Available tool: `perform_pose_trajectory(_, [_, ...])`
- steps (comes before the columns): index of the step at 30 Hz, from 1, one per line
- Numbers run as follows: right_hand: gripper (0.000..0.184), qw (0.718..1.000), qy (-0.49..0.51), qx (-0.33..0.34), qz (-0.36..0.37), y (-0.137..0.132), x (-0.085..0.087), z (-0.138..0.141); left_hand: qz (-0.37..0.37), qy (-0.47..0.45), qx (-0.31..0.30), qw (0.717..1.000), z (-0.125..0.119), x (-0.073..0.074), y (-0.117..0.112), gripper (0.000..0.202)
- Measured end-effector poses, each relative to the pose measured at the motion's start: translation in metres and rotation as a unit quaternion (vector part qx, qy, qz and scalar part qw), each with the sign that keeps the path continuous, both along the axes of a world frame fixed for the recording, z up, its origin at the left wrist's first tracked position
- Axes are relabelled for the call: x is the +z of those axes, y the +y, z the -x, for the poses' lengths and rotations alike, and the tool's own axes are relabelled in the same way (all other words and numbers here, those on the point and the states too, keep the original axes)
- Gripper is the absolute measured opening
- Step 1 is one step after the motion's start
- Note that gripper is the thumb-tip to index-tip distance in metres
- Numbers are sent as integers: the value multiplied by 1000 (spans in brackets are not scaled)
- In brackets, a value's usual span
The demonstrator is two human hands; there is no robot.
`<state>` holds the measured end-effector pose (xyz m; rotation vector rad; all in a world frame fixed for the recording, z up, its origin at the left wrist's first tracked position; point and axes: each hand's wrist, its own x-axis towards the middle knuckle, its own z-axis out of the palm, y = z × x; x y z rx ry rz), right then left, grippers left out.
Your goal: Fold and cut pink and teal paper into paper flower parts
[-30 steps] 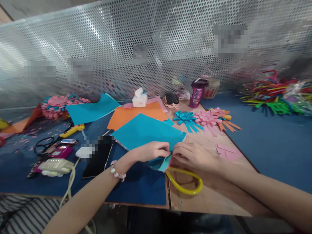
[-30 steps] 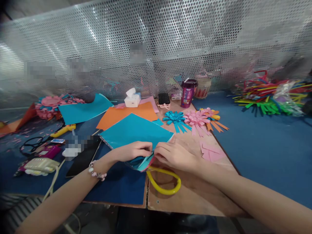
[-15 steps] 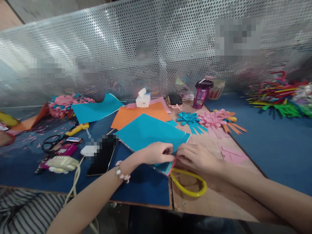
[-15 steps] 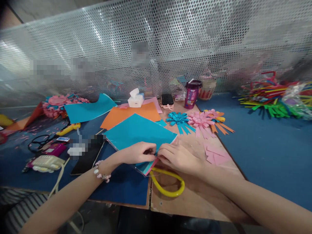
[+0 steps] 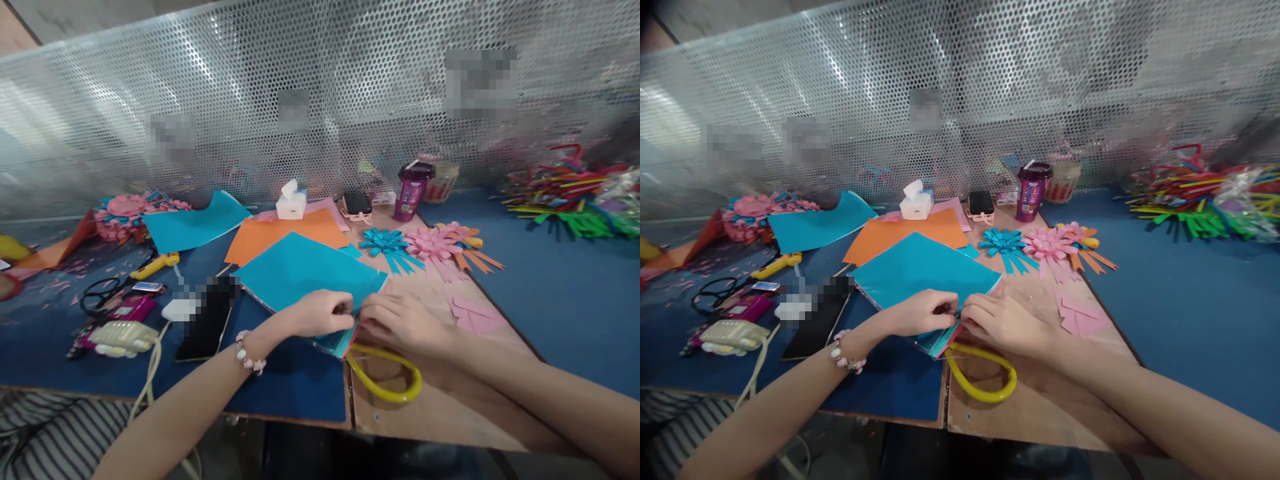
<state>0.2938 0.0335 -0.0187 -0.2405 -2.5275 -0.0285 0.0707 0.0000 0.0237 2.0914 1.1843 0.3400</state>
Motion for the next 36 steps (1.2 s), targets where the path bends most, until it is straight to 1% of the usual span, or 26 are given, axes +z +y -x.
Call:
perform_pose_trajectory(8, [25,999,-18,21,-46,1,1,0,18,-9,-1,1000,2,-1,1,14])
perform_pose_trajectory(13, [26,993,-57,45,-89,3,4,-2,22,-22,-1,1000,3,-1,1,14])
perform_pose_trajectory(17, [25,987,-84,30,-135,1,6,-1,19,-22,0,1000,3,1,0,14])
perform_pose_trajectory(24, [27,986,-73,9,-152,-2,7,1,-8,-1,5,1000,1,0,-2,14])
perform_pose_trajectory(27, [30,985,-68,12,-160,-2,6,1,-21,8,2,1000,1,1,-6,19])
perform_pose_trajectory(30, [32,984,-63,17,-166,-2,5,1,-60,11,-5,998,2,3,-11,25])
perform_pose_trajectory(32, [30,983,-60,22,-171,-3,6,2,-83,13,-3,996,2,4,-15,25])
perform_pose_trajectory(36, [29,981,-47,32,-183,-4,7,4,-101,23,-1,995,1,5,-19,23])
